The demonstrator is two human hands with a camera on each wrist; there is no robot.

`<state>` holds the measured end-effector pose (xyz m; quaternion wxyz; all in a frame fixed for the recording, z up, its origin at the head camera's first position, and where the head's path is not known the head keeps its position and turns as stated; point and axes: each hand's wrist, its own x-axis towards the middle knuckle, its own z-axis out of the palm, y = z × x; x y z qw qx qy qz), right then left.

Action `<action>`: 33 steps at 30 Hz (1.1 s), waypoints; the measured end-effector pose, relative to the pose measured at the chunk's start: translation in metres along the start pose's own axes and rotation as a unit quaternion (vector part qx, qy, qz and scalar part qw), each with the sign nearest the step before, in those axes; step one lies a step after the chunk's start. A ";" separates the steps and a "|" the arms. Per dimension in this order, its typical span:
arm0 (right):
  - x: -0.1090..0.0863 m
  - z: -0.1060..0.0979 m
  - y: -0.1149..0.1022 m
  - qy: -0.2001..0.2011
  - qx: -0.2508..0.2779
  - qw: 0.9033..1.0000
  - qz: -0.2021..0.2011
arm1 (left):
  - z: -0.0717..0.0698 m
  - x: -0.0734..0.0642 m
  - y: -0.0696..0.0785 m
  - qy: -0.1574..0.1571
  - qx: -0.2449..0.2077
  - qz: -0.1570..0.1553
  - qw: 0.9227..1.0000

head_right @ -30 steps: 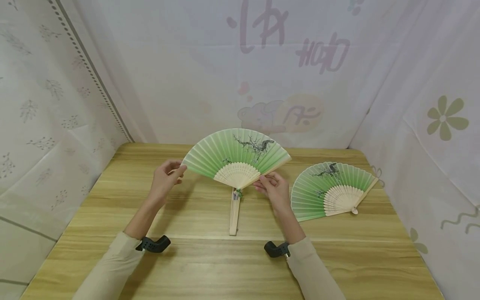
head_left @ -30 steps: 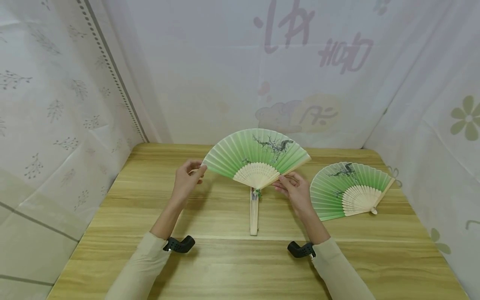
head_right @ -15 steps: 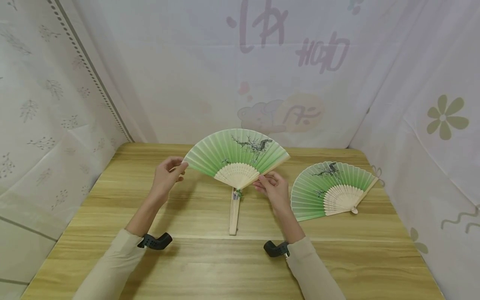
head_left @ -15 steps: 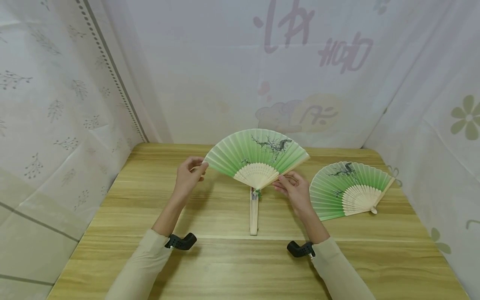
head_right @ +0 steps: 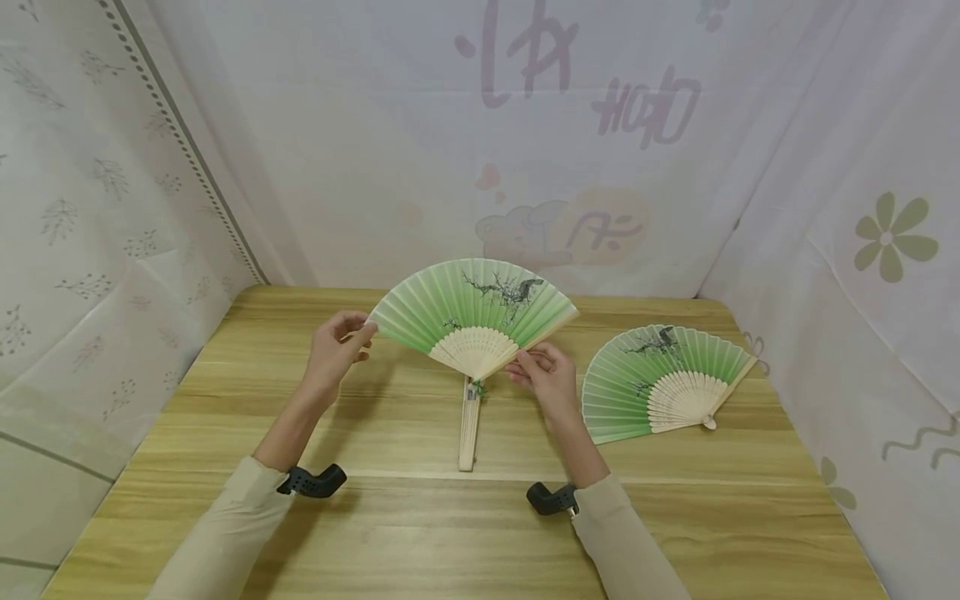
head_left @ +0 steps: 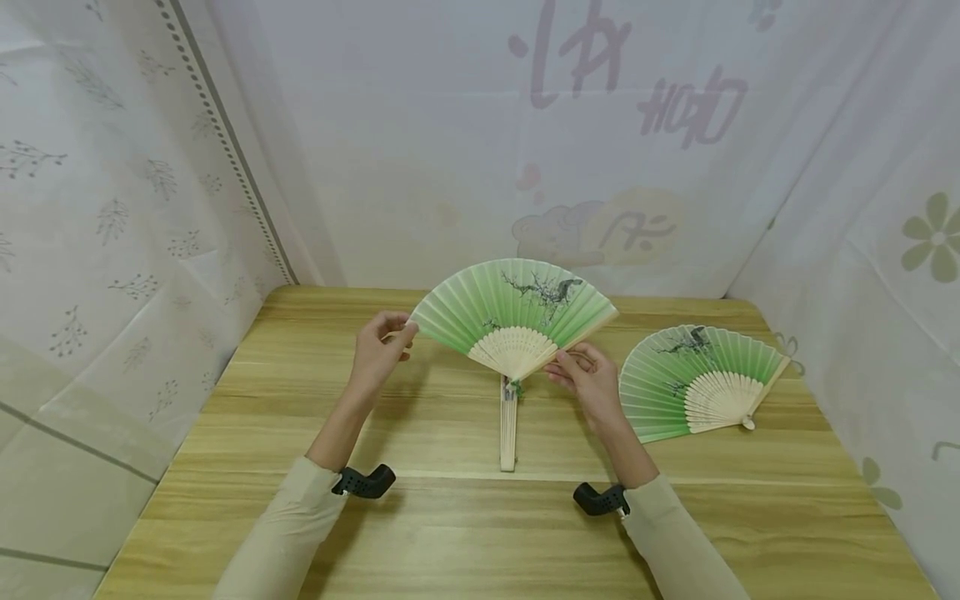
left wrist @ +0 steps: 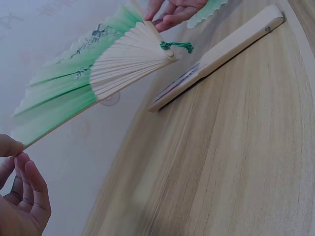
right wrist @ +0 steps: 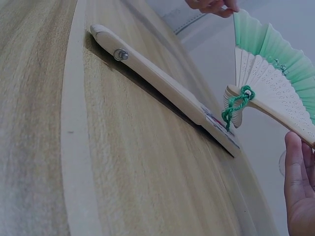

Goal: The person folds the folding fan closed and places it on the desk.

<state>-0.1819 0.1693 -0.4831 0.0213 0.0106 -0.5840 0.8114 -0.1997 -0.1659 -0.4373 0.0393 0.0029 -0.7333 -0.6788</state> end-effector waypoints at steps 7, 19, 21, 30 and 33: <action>-0.001 0.001 -0.002 0.001 -0.003 1.000 -0.001 | 0.002 0.002 0.000 0.001 -0.009 0.002 1.000; 0.000 0.002 -0.002 -0.001 -0.016 1.000 -0.002 | 0.005 0.001 0.003 0.007 -0.002 0.004 1.000; 0.000 0.003 -0.003 -0.002 -0.018 1.000 0.000 | 0.005 0.002 0.003 0.006 -0.002 0.005 1.000; -0.001 0.005 -0.005 0.003 -0.026 1.000 0.008 | 0.009 -0.008 0.030 -0.003 -0.007 -0.008 1.000; 0.000 0.005 -0.004 0.005 -0.029 1.000 0.007 | 0.010 -0.012 0.037 -0.002 0.000 -0.008 1.000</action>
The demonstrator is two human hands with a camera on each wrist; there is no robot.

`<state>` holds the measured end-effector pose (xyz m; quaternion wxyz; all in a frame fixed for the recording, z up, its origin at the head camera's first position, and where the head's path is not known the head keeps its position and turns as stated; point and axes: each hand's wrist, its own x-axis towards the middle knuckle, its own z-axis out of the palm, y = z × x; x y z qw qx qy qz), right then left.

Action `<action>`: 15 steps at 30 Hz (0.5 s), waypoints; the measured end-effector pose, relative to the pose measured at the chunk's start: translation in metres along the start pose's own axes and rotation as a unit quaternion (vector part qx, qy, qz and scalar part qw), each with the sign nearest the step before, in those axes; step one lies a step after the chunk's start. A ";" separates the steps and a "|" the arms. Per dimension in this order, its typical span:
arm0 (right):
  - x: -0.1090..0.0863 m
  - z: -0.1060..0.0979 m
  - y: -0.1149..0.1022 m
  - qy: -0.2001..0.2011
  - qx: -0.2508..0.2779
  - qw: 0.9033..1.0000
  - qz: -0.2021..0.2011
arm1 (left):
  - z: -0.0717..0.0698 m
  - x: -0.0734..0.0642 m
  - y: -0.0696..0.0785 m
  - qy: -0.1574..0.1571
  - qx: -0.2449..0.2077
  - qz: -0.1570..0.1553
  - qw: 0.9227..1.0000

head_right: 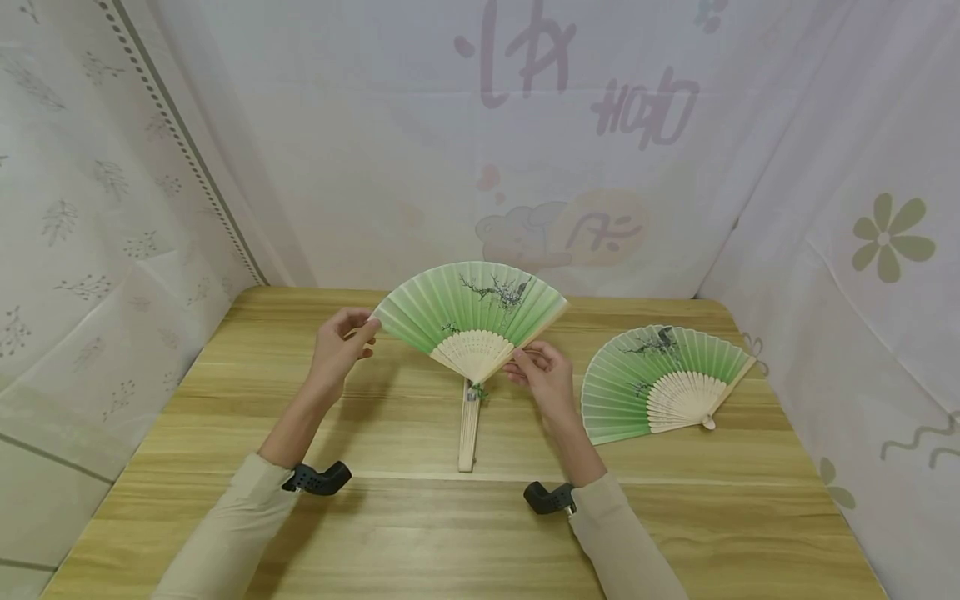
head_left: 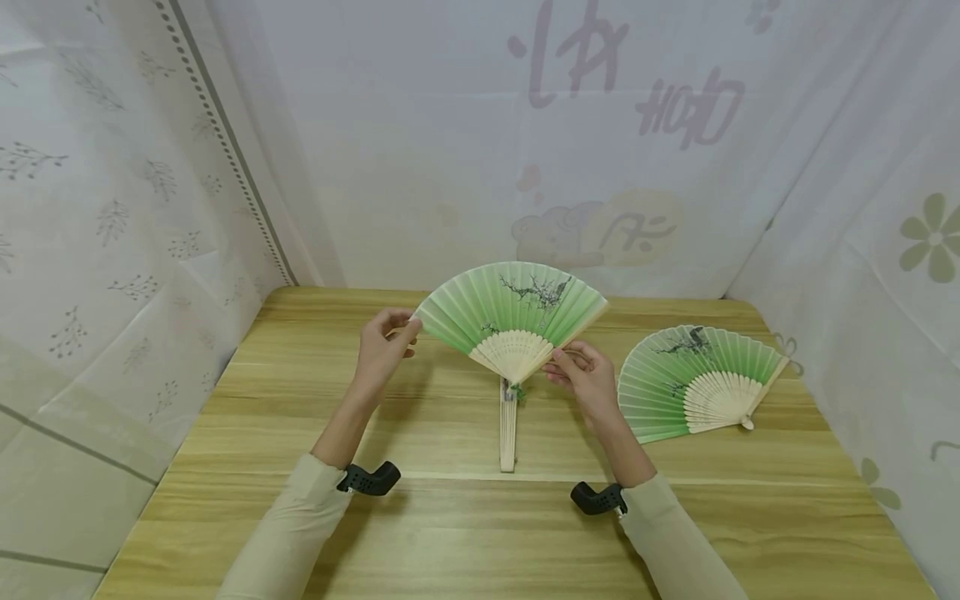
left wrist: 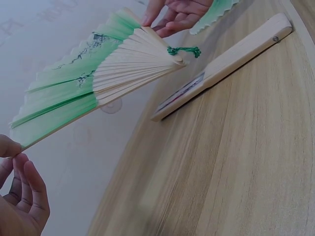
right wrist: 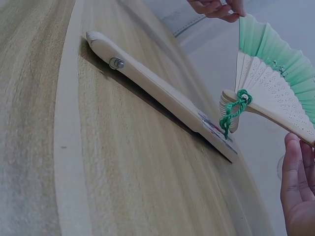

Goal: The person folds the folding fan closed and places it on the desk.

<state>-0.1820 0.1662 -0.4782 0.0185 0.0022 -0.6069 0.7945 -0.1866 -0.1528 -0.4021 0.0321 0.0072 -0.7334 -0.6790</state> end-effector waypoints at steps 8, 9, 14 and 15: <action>0.000 0.000 0.000 0.001 -0.013 1.000 -0.001 | 0.001 0.000 0.000 -0.003 -0.008 0.005 1.000; 0.000 0.000 0.000 0.000 -0.015 1.000 -0.001 | 0.001 0.000 0.000 -0.004 -0.007 0.005 1.000; 0.000 0.001 0.000 0.001 -0.012 1.000 0.002 | 0.001 0.000 0.001 -0.006 0.000 0.003 1.000; 0.000 0.001 0.000 0.001 -0.012 1.000 0.003 | 0.001 0.000 0.002 -0.006 0.001 0.003 1.000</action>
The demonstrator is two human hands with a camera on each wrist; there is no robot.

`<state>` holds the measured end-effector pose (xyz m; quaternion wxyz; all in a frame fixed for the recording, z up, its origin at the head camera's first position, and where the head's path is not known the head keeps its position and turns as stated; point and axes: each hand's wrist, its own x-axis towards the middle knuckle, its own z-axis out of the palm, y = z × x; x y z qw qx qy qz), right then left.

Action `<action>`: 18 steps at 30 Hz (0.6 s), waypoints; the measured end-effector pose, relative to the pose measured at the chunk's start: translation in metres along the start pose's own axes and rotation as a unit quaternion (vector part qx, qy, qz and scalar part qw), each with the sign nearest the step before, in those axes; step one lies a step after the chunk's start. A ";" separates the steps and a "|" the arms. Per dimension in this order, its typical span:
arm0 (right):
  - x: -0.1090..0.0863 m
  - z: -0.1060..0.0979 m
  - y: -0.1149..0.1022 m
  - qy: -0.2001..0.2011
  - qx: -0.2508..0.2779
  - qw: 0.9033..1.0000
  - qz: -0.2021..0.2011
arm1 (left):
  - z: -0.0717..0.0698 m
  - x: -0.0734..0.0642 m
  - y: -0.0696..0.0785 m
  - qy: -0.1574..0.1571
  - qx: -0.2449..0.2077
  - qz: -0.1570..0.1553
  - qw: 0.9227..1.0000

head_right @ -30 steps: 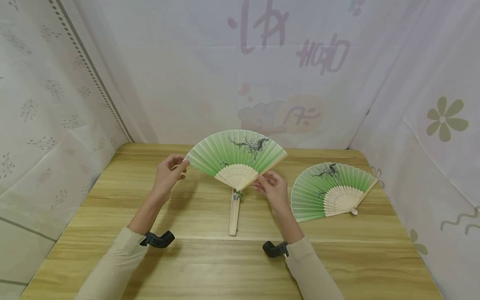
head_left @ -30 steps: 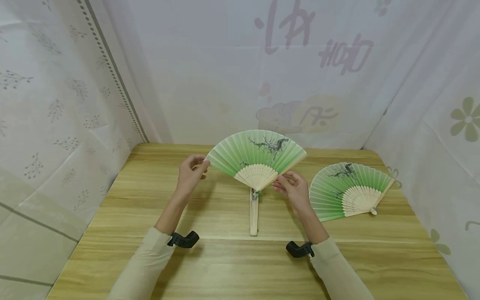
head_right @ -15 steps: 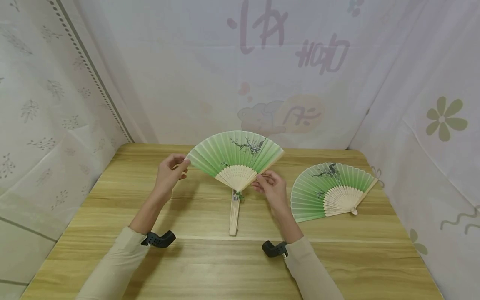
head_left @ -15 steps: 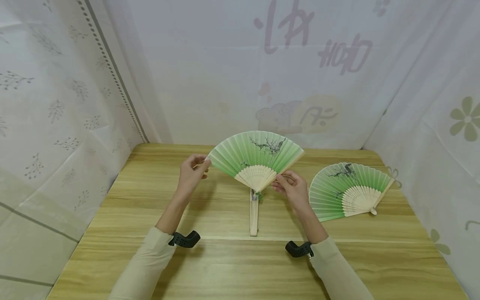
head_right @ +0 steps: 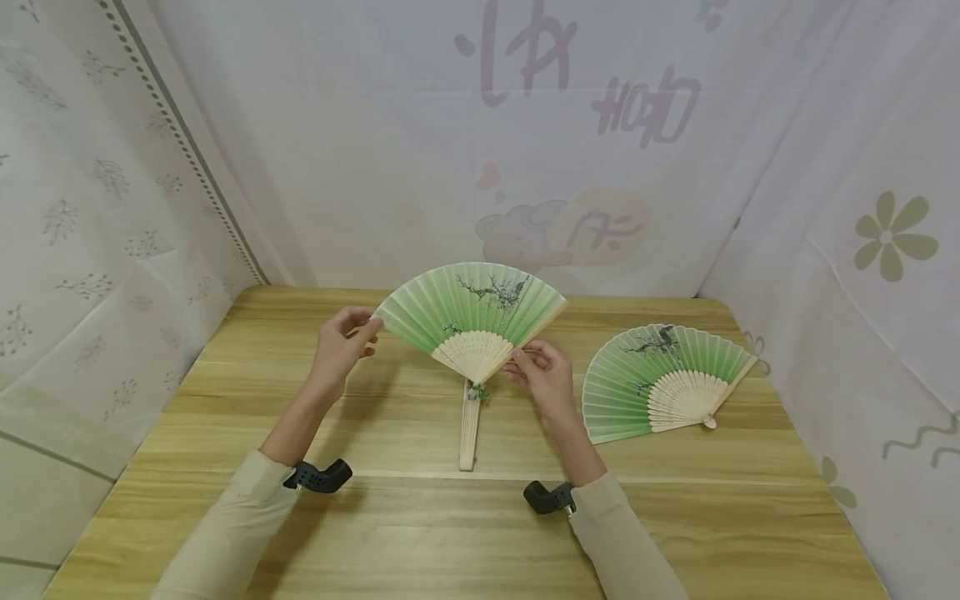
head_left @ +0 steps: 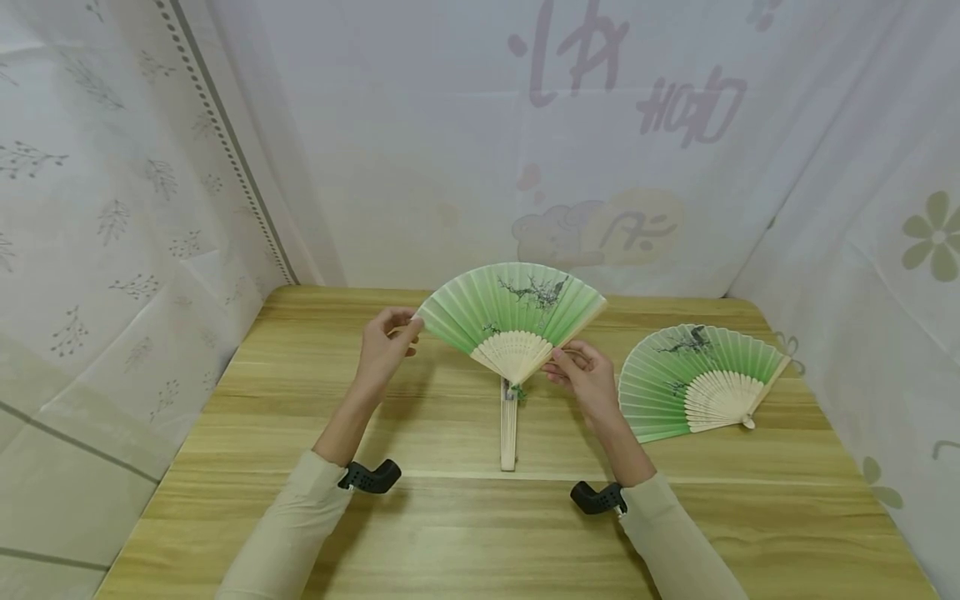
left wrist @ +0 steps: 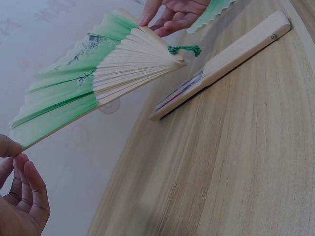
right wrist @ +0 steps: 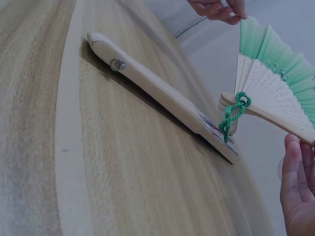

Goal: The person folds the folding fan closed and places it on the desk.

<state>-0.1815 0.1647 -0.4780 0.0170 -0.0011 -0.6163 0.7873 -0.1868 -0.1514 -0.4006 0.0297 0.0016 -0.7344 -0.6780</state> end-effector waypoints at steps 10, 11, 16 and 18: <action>-0.001 -0.001 -0.001 -0.002 -0.012 1.000 -0.004 | 0.005 0.000 0.004 -0.002 0.003 0.005 1.000; -0.001 -0.001 -0.001 -0.001 -0.012 1.000 -0.004 | 0.005 0.002 0.001 -0.002 0.003 0.004 1.000; -0.001 -0.001 -0.002 0.001 -0.008 1.000 0.001 | 0.004 0.014 -0.019 0.000 -0.004 -0.001 1.000; -0.001 -0.001 -0.002 0.000 -0.009 1.000 0.003 | 0.005 0.018 -0.025 0.003 -0.004 0.000 1.000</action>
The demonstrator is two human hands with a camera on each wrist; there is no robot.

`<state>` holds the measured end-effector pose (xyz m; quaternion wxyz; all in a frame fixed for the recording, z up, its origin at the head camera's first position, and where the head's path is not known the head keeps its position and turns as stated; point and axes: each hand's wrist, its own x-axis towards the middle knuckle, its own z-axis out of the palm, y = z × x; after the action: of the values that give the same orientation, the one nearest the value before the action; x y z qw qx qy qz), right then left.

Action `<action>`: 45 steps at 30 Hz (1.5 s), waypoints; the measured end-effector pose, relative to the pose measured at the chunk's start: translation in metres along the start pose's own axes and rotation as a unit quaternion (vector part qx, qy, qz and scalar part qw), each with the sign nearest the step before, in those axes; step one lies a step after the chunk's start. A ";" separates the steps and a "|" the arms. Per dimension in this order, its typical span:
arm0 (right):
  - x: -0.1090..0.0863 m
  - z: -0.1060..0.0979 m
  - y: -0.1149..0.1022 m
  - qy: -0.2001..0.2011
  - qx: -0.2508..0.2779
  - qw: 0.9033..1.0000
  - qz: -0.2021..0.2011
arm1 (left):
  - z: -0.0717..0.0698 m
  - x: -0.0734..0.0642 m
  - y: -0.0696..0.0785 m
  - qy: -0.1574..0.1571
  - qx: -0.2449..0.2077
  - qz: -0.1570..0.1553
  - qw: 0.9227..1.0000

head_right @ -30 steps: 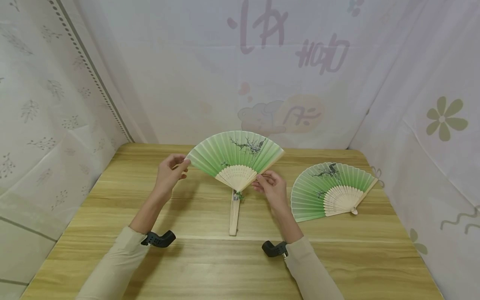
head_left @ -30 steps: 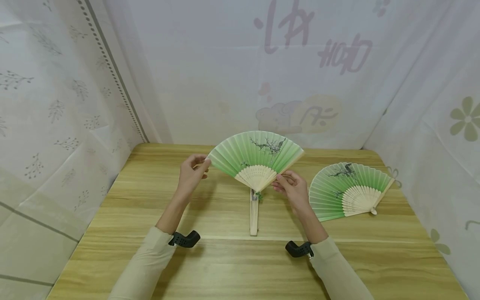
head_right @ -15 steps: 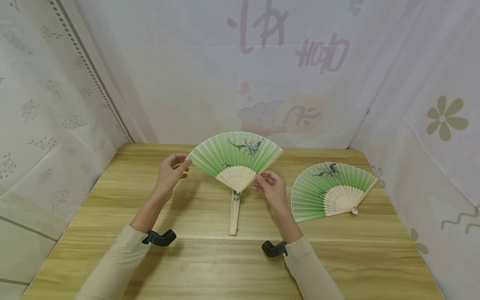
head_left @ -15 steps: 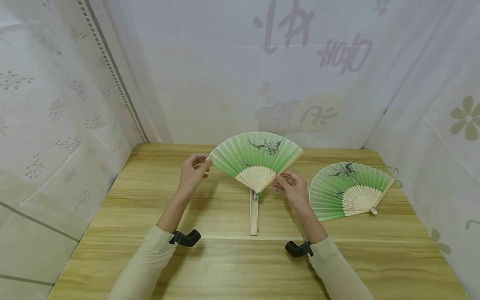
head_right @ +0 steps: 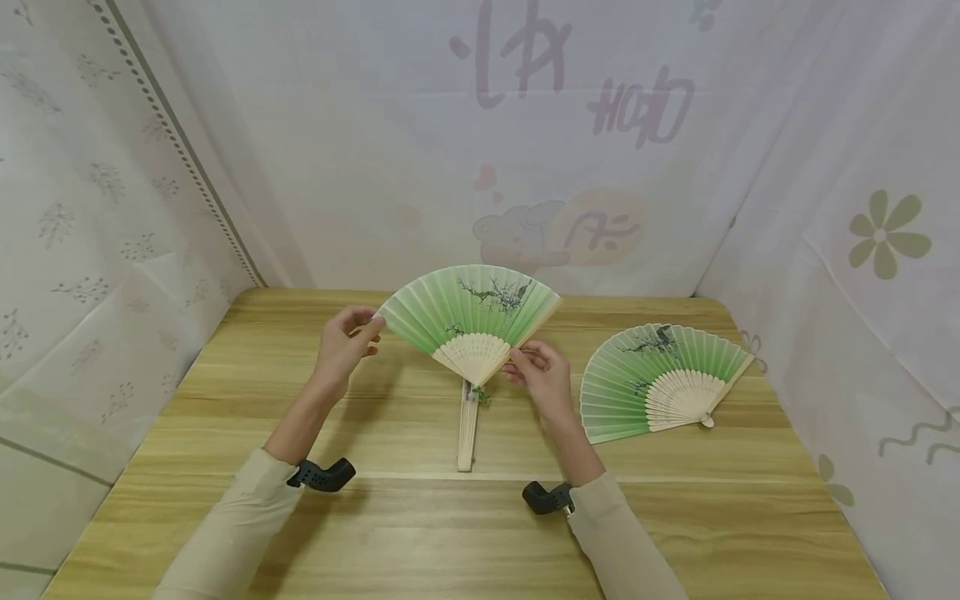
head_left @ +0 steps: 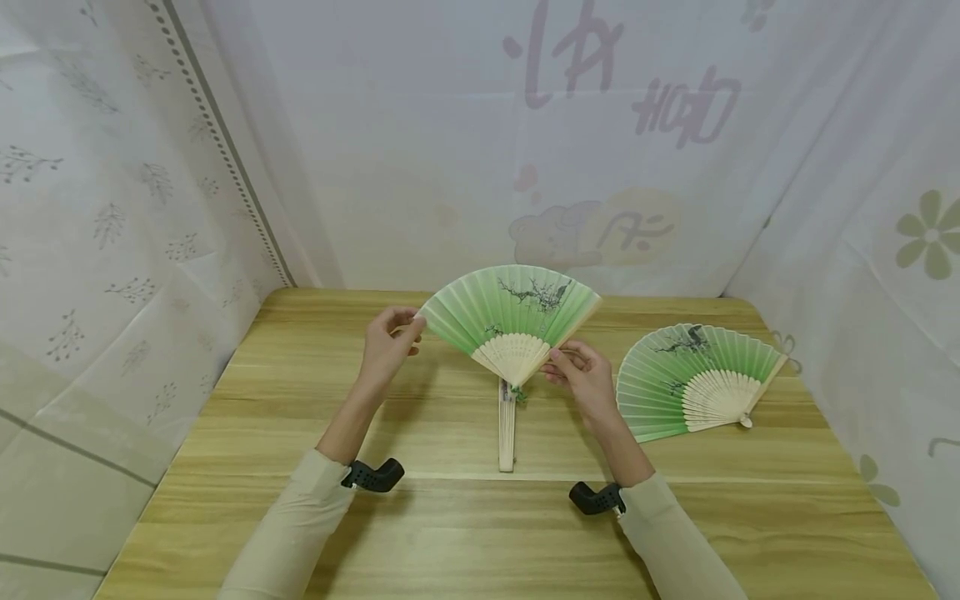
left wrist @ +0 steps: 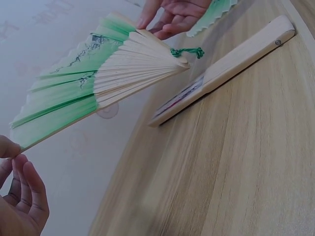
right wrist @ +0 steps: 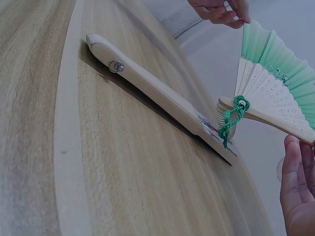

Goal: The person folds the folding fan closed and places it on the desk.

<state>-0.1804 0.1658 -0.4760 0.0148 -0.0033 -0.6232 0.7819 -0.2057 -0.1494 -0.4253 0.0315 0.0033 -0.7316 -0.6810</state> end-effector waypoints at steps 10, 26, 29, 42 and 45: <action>0.000 0.002 -0.001 -0.001 -0.003 1.000 0.002 | 0.002 0.001 -0.006 0.010 0.000 0.021 1.000; 0.001 0.005 0.000 -0.009 0.009 1.000 -0.004 | 0.004 0.003 -0.004 0.014 -0.012 0.021 1.000; 0.001 0.006 -0.001 -0.008 0.008 1.000 -0.003 | 0.005 0.004 -0.005 0.017 -0.014 0.026 0.999; 0.002 0.006 0.002 -0.014 -0.001 1.000 -0.010 | 0.008 0.003 0.010 -0.005 -0.016 0.014 1.000; 0.002 0.006 0.002 -0.014 -0.011 1.000 -0.009 | 0.010 -0.004 0.023 -0.009 -0.008 0.011 1.000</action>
<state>-0.1828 0.1593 -0.4769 0.0136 0.0130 -0.6321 0.7747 -0.2014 -0.1377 -0.4034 0.0323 -0.0106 -0.7261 -0.6868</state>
